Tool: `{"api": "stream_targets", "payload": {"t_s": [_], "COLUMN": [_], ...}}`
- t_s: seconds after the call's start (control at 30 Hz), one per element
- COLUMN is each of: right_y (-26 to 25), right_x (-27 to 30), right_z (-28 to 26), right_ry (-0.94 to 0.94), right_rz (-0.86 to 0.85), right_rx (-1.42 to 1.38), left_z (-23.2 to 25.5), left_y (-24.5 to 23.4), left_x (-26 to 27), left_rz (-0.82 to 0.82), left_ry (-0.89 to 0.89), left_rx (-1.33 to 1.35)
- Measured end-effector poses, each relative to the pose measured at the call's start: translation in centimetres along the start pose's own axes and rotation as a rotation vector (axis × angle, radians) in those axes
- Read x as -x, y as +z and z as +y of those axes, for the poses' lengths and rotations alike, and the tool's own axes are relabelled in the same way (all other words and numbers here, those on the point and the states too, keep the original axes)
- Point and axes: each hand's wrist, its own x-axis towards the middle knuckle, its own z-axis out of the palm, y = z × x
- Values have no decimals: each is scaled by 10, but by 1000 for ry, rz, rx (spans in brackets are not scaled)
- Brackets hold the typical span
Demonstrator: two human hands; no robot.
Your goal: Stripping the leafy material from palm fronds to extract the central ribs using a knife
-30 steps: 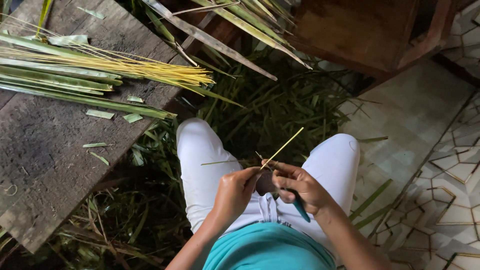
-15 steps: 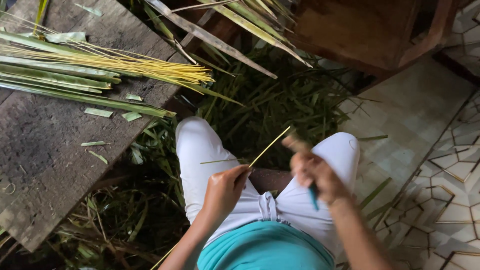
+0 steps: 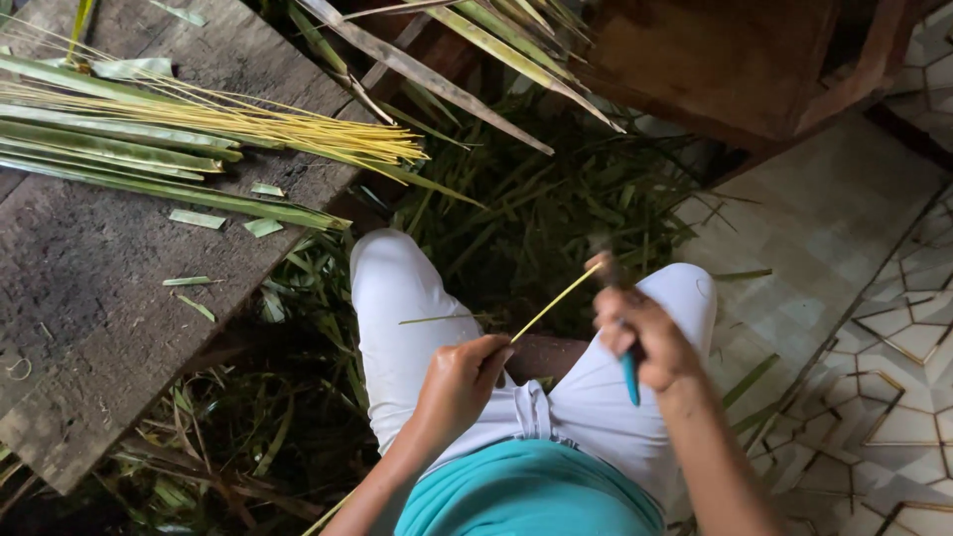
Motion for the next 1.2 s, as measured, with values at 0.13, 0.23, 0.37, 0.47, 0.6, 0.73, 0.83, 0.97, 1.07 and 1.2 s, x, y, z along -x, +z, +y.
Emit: {"api": "stream_targets", "payload": {"t_s": [0.13,0.23,0.37,0.47,0.6,0.73,0.83,0.97,1.07,1.2], "right_y": [7,22,22,15,-3,-77,-57,-105,-70,-81], "right_x": [12,19,16,11,2,-15,-12,-43,-39,-47], "right_z": [-24,5,67,60,21,25,17,89,95,109], "right_ry": [-192,-165,-95,-87,-54,-177,-212,-120,-35,-24], "right_rz": [238,189,-158,-113,30,257,217,-3,95,86], "right_rx": [59,114,-40,-90,113,4,-32,-213,-92,-111], "left_z": [-4,-2,2,2,-1,-14,-23,-25,-37,-67], "left_y": [-3,-4,1,4,-5,-10,-13,-33,-60,-111], "left_x": [-2,-7,-11,-8,-10,-15,-27,-62,-99,-145], "left_rz": [-54,-75,-114,-147,-168,-236,-159,-19,159,303], "left_ry": [-109,-126,-57,-27,-18,80,295,697,770,810], "left_rx": [69,89,73,29,-68,-293,-569,-757,-955,-906]}}
